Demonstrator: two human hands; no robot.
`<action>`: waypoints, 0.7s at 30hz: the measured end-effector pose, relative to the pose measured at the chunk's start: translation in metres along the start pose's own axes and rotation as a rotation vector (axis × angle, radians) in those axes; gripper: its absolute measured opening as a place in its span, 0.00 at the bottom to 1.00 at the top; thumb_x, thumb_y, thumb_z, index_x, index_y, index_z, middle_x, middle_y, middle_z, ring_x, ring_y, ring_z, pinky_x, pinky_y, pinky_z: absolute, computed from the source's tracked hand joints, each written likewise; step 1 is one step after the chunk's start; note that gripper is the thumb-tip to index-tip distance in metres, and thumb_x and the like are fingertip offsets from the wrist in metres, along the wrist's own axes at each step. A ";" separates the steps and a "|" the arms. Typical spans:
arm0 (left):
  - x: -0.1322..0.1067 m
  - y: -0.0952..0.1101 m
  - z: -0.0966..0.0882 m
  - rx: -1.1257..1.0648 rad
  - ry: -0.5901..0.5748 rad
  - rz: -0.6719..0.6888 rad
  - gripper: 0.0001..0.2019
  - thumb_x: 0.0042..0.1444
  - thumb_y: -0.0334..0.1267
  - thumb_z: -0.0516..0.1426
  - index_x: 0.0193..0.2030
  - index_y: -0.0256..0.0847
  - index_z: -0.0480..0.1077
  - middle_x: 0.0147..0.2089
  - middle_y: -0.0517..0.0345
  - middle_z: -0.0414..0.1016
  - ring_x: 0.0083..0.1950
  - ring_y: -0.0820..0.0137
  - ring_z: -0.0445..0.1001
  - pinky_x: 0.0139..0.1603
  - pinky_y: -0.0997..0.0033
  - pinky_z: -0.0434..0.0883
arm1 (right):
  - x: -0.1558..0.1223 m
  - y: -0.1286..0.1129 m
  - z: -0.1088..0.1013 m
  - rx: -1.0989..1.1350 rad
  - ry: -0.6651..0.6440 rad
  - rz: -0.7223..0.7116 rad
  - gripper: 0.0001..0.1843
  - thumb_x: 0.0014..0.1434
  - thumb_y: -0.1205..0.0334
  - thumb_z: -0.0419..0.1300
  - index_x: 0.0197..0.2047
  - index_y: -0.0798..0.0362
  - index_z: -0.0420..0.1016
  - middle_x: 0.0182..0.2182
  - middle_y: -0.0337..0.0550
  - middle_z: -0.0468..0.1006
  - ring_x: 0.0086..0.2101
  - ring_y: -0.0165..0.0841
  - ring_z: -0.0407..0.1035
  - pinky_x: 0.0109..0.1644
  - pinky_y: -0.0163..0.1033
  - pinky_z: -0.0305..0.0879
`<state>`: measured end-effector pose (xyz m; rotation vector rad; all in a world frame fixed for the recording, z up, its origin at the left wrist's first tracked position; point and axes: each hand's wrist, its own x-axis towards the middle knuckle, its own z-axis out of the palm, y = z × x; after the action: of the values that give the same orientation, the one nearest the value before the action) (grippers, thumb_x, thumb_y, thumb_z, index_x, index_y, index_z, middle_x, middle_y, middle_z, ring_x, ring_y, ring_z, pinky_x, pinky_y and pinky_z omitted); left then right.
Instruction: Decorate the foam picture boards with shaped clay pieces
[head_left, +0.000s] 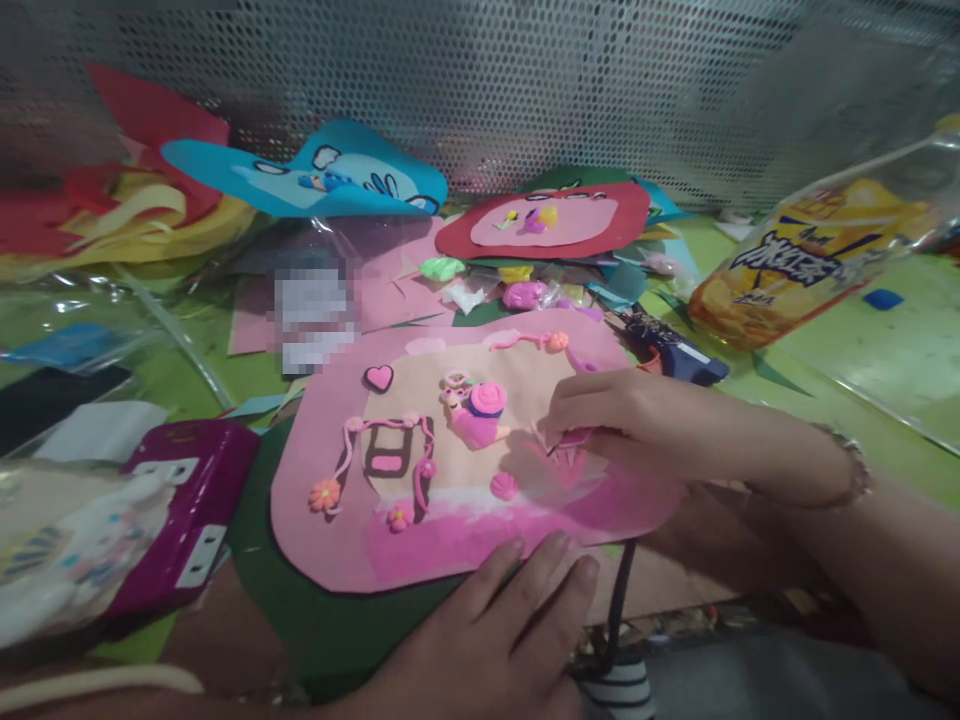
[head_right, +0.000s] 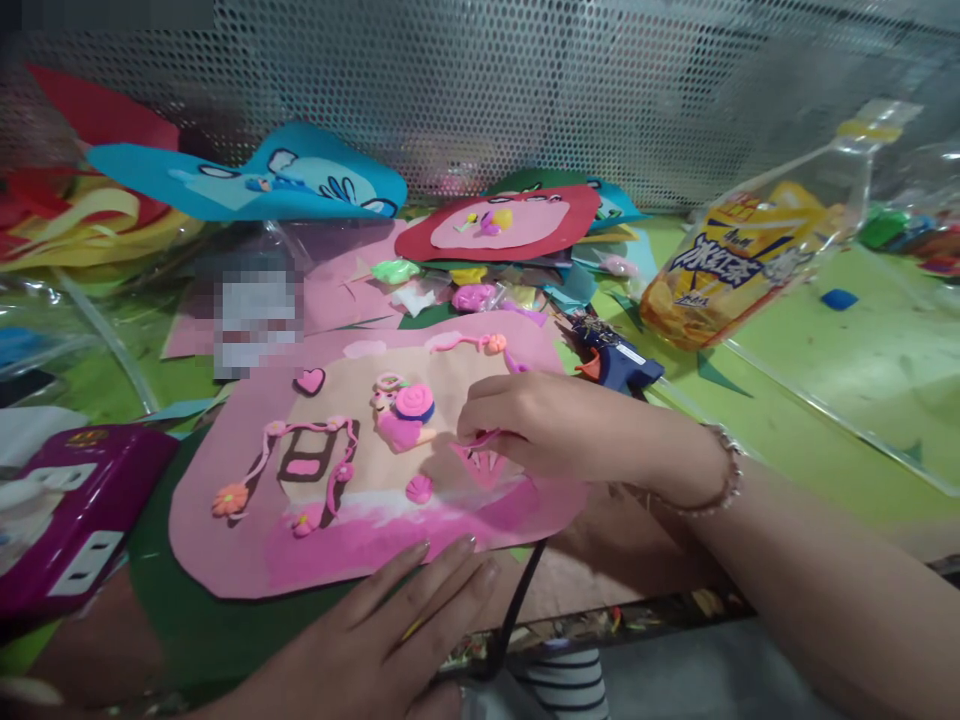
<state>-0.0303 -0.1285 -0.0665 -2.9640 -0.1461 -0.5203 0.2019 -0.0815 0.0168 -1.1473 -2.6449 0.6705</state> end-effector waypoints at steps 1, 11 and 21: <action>0.000 0.000 0.000 -0.001 0.014 -0.004 0.14 0.64 0.42 0.47 0.49 0.43 0.70 0.61 0.57 0.65 0.61 0.63 0.63 0.56 0.64 0.63 | 0.000 -0.001 -0.001 -0.006 -0.002 0.004 0.13 0.58 0.78 0.49 0.40 0.57 0.71 0.36 0.43 0.71 0.35 0.28 0.66 0.38 0.32 0.58; 0.001 0.001 0.000 -0.004 0.026 -0.004 0.13 0.64 0.42 0.48 0.47 0.44 0.71 0.59 0.58 0.67 0.60 0.63 0.65 0.56 0.64 0.63 | -0.001 -0.003 -0.002 0.024 -0.060 0.011 0.13 0.58 0.78 0.49 0.38 0.56 0.72 0.35 0.43 0.71 0.35 0.29 0.65 0.38 0.33 0.58; -0.001 0.000 0.000 -0.007 0.025 -0.004 0.13 0.63 0.44 0.50 0.47 0.44 0.71 0.60 0.56 0.66 0.61 0.62 0.62 0.57 0.63 0.61 | 0.001 -0.007 -0.005 0.032 -0.151 -0.017 0.11 0.61 0.75 0.49 0.38 0.58 0.71 0.33 0.44 0.72 0.33 0.29 0.65 0.35 0.34 0.58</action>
<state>-0.0308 -0.1289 -0.0667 -2.9635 -0.1480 -0.5589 0.1987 -0.0833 0.0243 -1.1047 -2.7530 0.8229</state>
